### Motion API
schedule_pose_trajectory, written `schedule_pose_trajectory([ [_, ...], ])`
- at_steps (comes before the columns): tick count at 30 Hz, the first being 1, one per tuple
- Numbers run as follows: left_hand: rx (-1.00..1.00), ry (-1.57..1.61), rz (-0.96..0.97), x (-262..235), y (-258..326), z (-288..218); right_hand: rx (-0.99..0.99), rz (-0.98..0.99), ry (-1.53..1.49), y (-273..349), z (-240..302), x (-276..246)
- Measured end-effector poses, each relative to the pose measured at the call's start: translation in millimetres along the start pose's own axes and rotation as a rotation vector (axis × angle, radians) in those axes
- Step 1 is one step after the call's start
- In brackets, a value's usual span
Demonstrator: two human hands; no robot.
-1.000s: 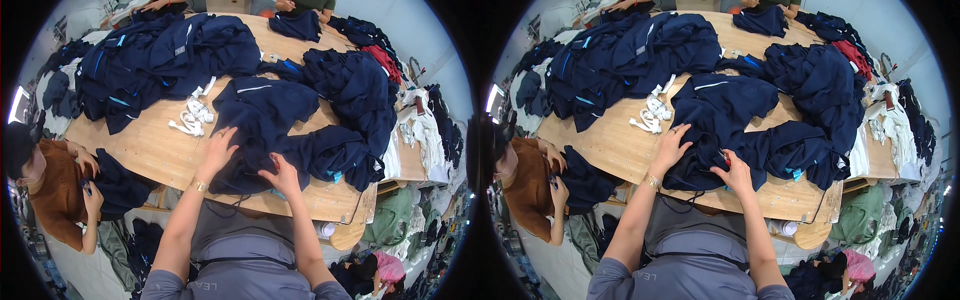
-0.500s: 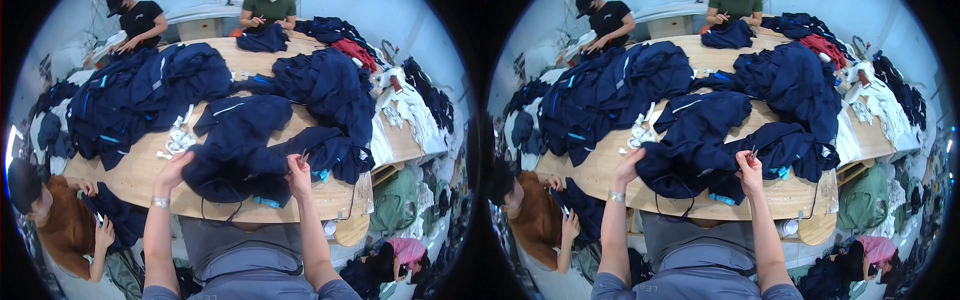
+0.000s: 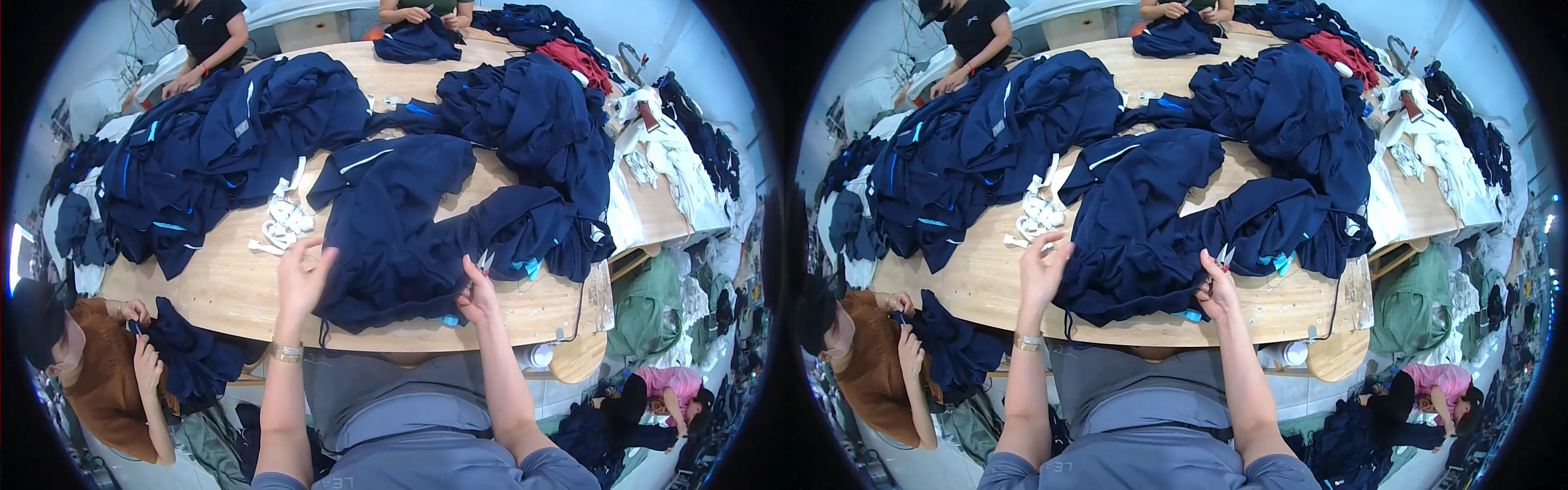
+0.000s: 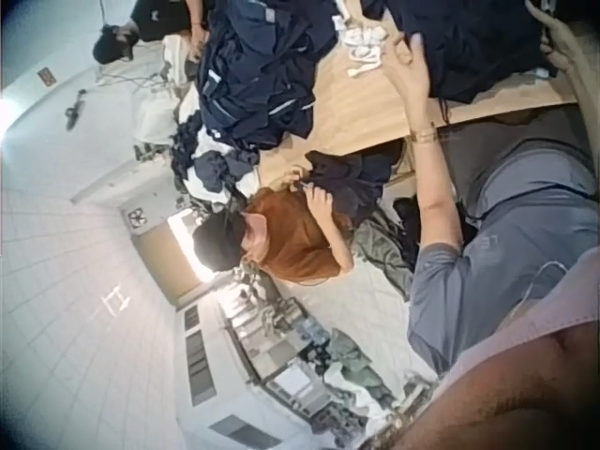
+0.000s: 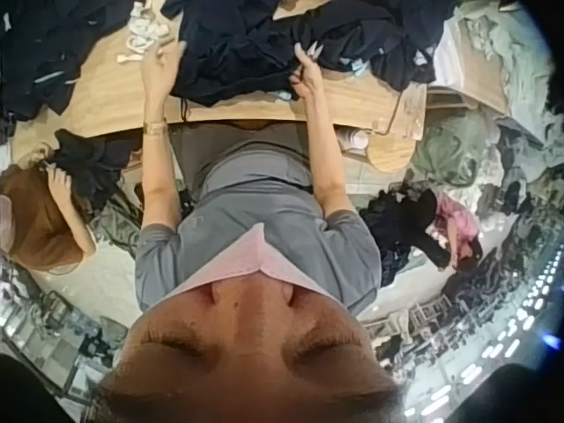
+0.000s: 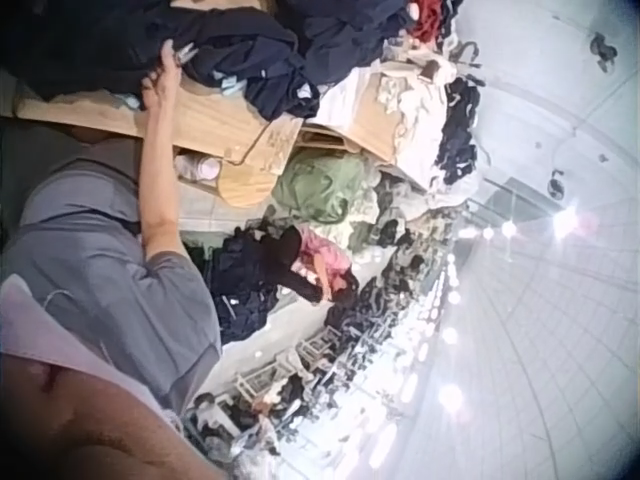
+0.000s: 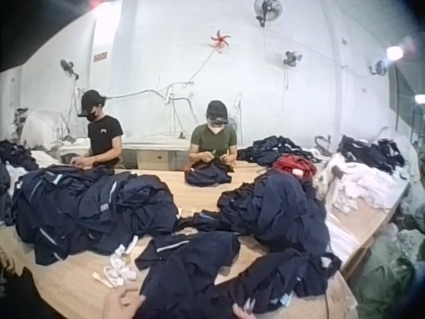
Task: Trimming loose threads from navy blue jackets or pants using a pair of small thread snips.
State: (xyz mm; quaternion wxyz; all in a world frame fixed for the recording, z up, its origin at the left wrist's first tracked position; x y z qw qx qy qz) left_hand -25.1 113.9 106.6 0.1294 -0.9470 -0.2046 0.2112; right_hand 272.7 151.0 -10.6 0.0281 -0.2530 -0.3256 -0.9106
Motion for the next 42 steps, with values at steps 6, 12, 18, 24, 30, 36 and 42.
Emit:
schedule_pose_trajectory([
  [6, 0.148, -0.029, 0.34, 90, 27, -90, -0.175, 0.233, 0.056, 24, 19, 34],
  [12, -0.891, 1.008, 0.306, 111, 71, -14, -0.351, 0.551, 0.27, 44, 26, 62],
  [18, -0.703, 1.477, 0.076, 73, 37, -51, -0.448, 0.084, 0.496, 37, 42, 81],
  [24, -0.607, 1.75, 0.068, 66, 37, -60, -0.893, -0.067, 0.634, 51, 27, 103],
  [30, -0.384, 1.634, -0.105, 17, 21, -56, -0.403, 0.258, 0.595, 42, 29, 100],
  [36, -0.679, 1.96, 0.276, 39, 41, -55, -0.29, 0.389, 0.216, 54, 54, 84],
  [42, -0.783, 1.916, 0.049, 75, 64, -22, -0.679, -0.205, 1.023, -3, 19, 40],
])
Point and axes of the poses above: each hand's wrist, its own y-axis away from the middle knuckle, its own x-axis out of the palm, z = x × y, the point moved 7 cm from there along -y, towards the middle knuckle, and after that the axes turned 15 degrees about y, right-handed, at the moved point
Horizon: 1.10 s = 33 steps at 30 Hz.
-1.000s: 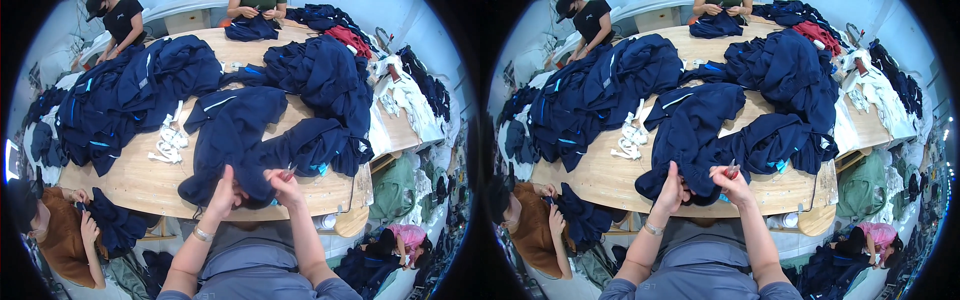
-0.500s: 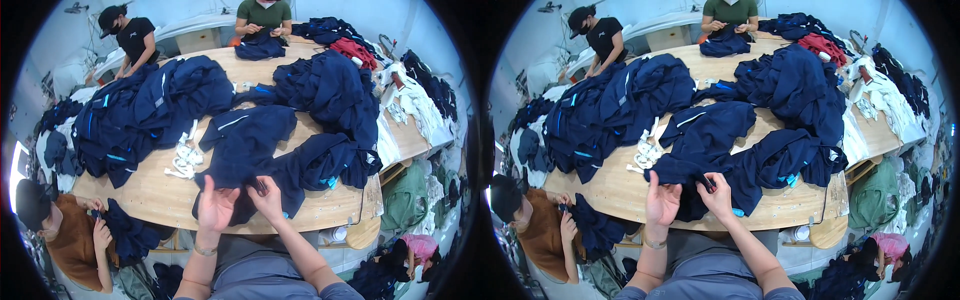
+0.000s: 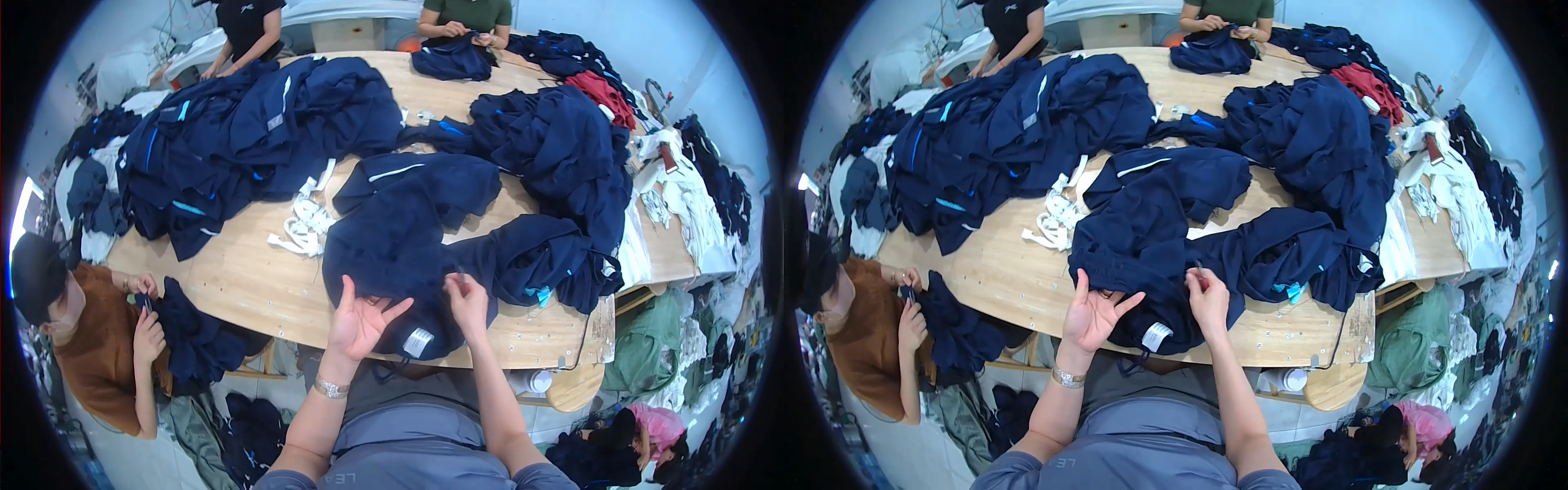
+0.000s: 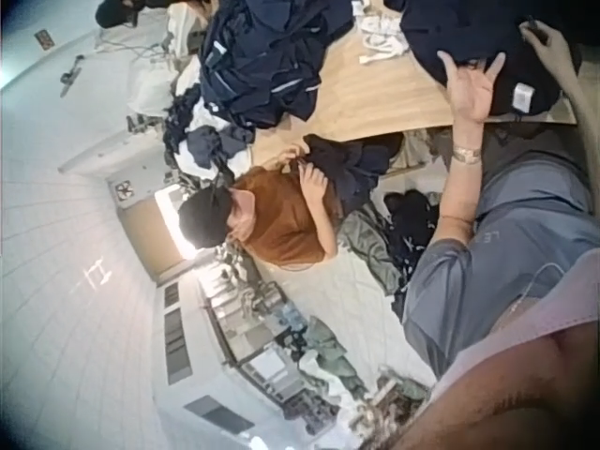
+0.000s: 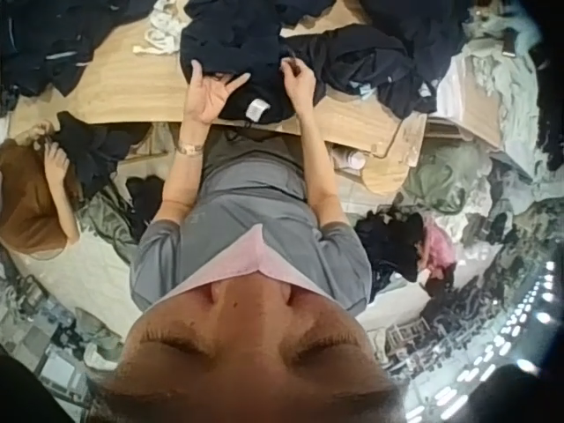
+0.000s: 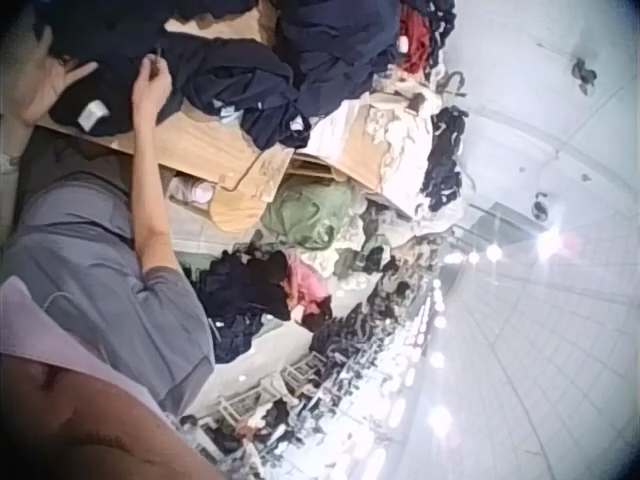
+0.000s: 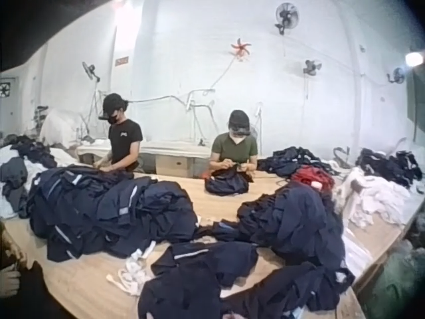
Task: Trimming loose threads from navy blue jackets or pants using a pair of small thread snips.
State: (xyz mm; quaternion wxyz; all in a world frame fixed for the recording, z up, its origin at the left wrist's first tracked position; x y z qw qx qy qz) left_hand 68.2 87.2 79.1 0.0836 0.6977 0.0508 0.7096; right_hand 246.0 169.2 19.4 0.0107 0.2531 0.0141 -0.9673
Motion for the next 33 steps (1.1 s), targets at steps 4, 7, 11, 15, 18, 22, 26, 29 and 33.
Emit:
schedule_pose_trajectory([
  [4, 0.084, -0.051, -0.017, 3, 4, -1, -0.096, -0.112, -0.179, 23, 59, -15],
  [7, 0.105, -0.084, -0.045, 6, 5, 12, -0.175, 0.052, -0.358, 33, 98, 2],
  [11, 0.188, -0.26, 0.046, 2, 5, 17, -0.277, 0.07, -0.036, 35, 121, 6],
  [15, 0.212, -0.16, 0.049, -10, 5, 7, -0.392, 0.245, -0.017, 63, 139, 7],
  [18, 0.396, -0.196, -0.2, 3, 5, 1, -0.547, 0.585, -0.098, 96, 153, 11],
  [22, 0.253, -0.157, -0.086, -3, 5, 5, -0.327, 0.527, -0.25, 85, 141, 5],
  [26, 0.296, -0.241, -0.06, 4, 12, 14, -0.169, 0.26, -0.099, 46, 123, 6],
  [29, 0.338, -0.174, -0.052, 15, 17, 18, -0.182, 0.204, -0.073, 44, 126, 10],
  [33, 0.308, -0.239, -0.102, 0, 16, 10, -0.305, 0.318, -0.096, 66, 144, 10],
])
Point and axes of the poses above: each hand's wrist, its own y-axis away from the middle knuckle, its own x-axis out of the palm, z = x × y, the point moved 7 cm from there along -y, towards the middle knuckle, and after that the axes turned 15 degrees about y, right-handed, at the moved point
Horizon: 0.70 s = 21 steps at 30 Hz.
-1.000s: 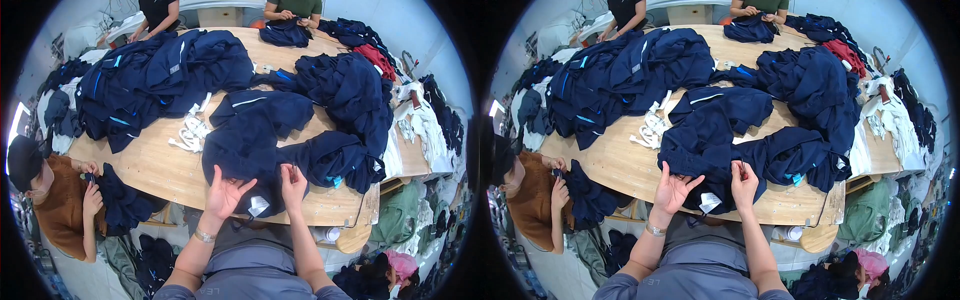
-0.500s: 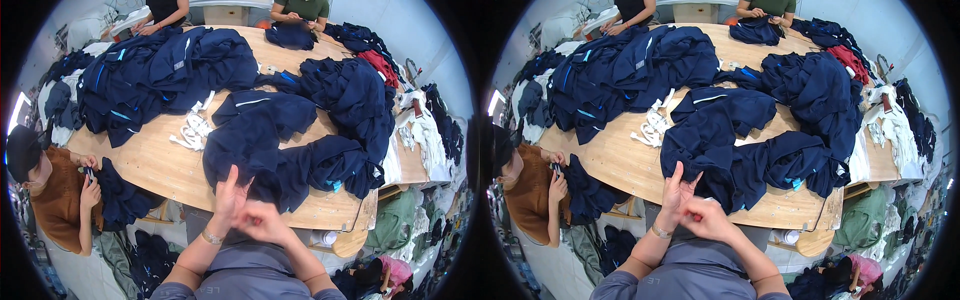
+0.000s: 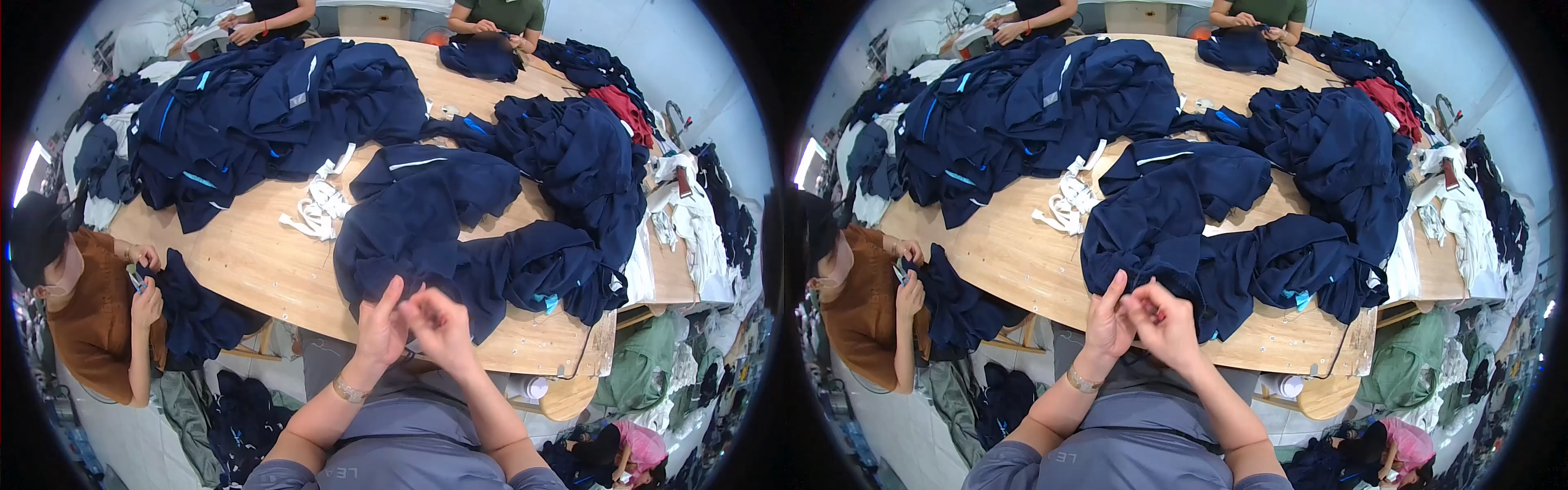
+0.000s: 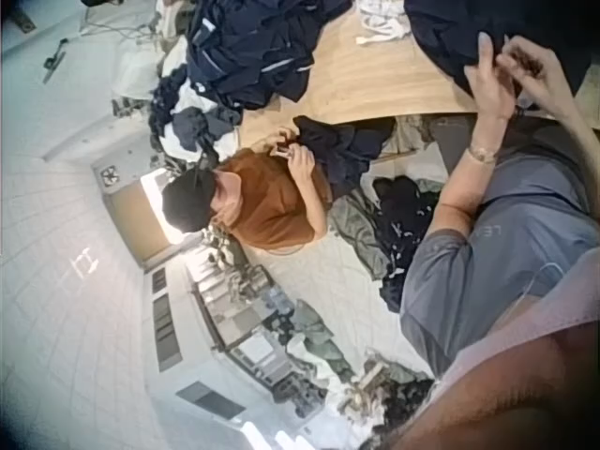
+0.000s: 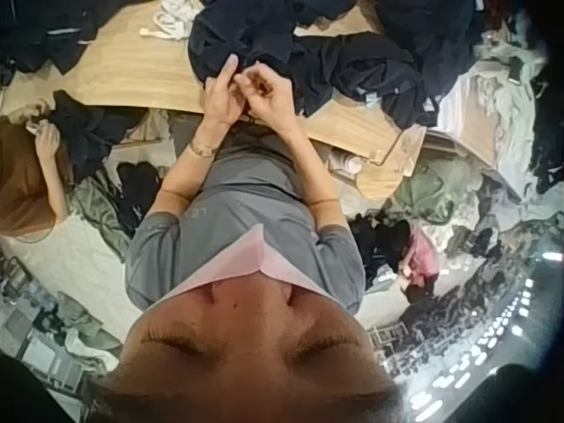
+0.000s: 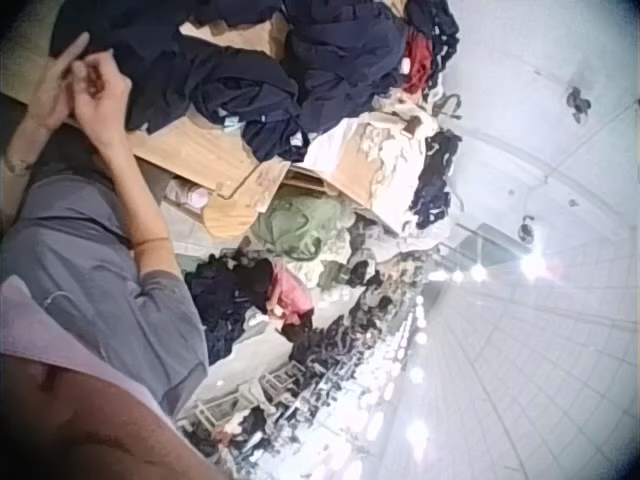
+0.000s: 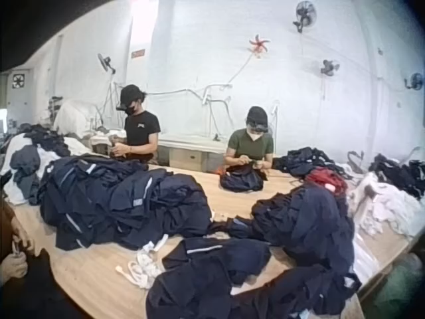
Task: Trimming loose threads from navy blue jackets or pants using a pair of small thread snips.
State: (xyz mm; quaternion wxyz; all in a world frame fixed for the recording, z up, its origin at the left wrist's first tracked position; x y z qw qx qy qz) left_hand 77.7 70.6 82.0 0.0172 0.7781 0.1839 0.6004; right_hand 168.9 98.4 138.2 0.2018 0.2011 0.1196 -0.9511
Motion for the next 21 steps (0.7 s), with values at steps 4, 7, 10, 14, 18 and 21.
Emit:
schedule_pose_trajectory([
  [4, 0.113, 0.12, 0.0, 2, -12, -8, -0.322, 0.448, -0.023, 33, 30, 21],
  [7, 0.087, 0.14, -0.03, 0, -11, -9, -0.2, 0.458, -0.101, 28, 21, 10],
  [10, 0.044, 0.125, -0.032, -2, -9, -5, 0.013, 0.155, -0.14, 11, -8, -15],
  [14, 0.092, 0.045, 0.017, 4, -7, -5, -0.152, -0.124, 0.237, -8, -8, -32],
  [18, 0.095, -0.045, 0.037, 5, -1, -1, -0.123, -0.193, 0.196, -15, -3, -29],
  [21, 0.048, -0.075, 0.068, 6, 2, 2, -0.27, -0.102, 0.207, -21, 6, -21],
])
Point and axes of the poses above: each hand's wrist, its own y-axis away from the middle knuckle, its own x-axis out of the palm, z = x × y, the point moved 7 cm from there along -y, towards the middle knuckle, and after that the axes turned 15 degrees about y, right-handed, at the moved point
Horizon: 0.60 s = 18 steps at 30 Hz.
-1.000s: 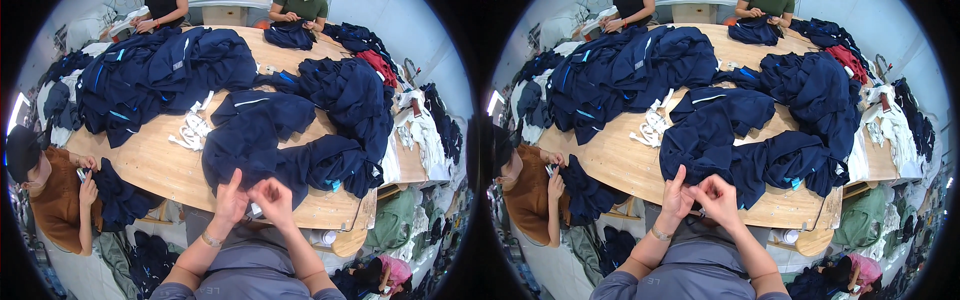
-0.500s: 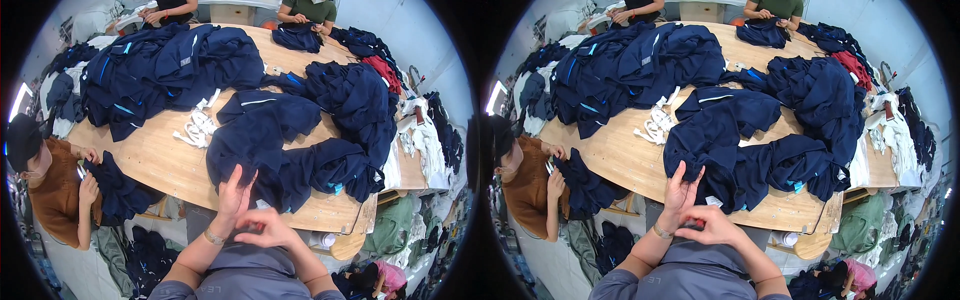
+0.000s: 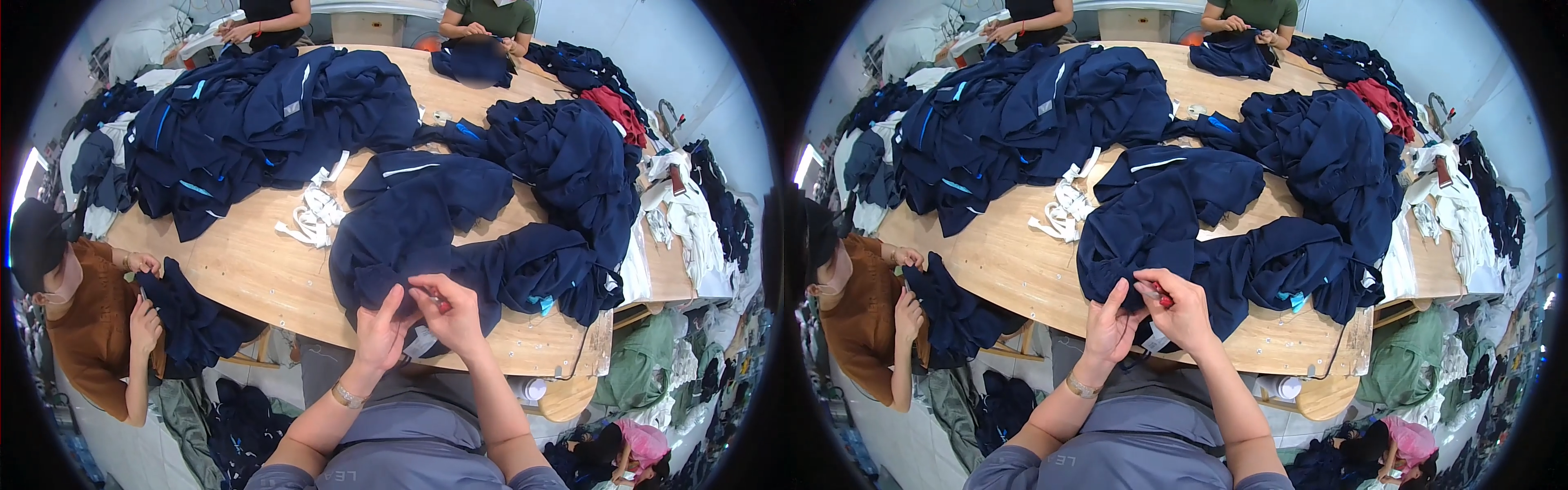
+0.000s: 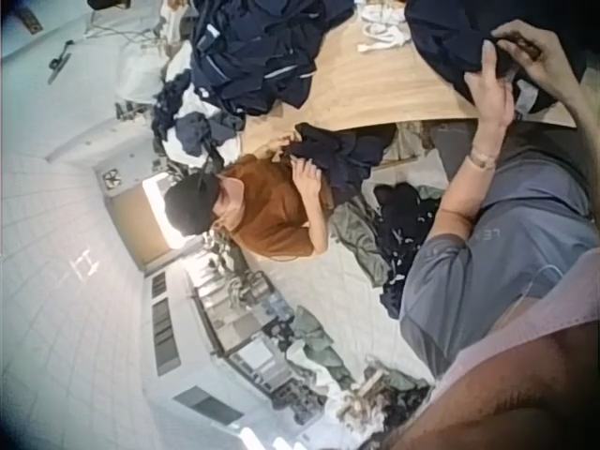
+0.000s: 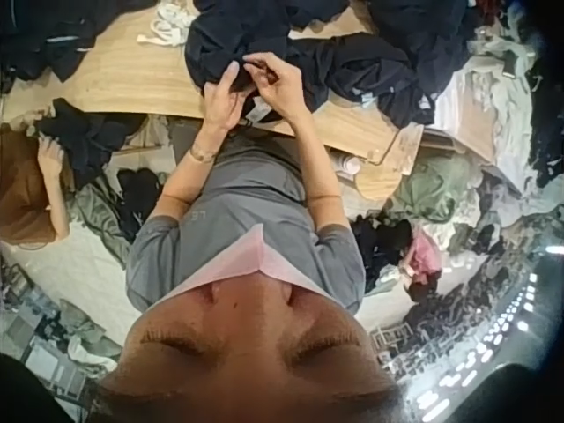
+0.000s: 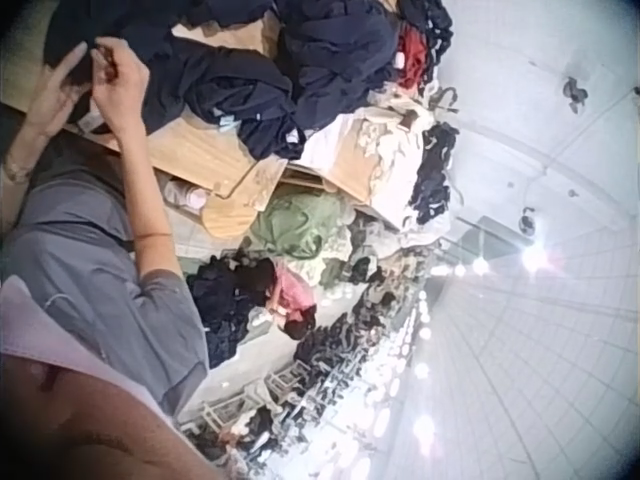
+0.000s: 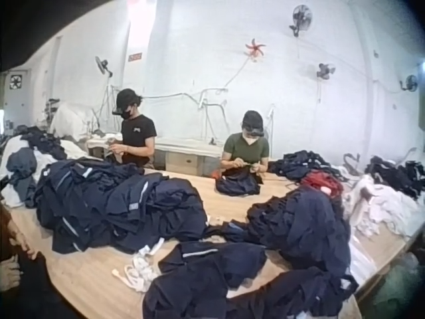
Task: Trimming loose threads from navy blue jackets or pants using a pair of small thread snips.
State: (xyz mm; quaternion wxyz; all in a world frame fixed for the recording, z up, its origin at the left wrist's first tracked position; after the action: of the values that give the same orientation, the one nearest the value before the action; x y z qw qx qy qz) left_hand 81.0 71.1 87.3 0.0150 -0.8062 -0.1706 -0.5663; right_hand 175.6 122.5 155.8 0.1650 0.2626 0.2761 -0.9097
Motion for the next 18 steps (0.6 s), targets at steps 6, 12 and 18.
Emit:
schedule_pose_trajectory([
  [6, -0.098, 0.046, -0.027, 3, -2, 1, 0.504, -0.061, -0.735, 8, -48, 11],
  [12, -0.032, 0.07, -0.061, 5, -6, -6, 0.519, -0.18, -0.756, 23, -52, 0],
  [18, -0.058, 0.062, -0.066, 5, -6, -2, 0.323, -0.064, -0.282, 19, -27, -2],
])
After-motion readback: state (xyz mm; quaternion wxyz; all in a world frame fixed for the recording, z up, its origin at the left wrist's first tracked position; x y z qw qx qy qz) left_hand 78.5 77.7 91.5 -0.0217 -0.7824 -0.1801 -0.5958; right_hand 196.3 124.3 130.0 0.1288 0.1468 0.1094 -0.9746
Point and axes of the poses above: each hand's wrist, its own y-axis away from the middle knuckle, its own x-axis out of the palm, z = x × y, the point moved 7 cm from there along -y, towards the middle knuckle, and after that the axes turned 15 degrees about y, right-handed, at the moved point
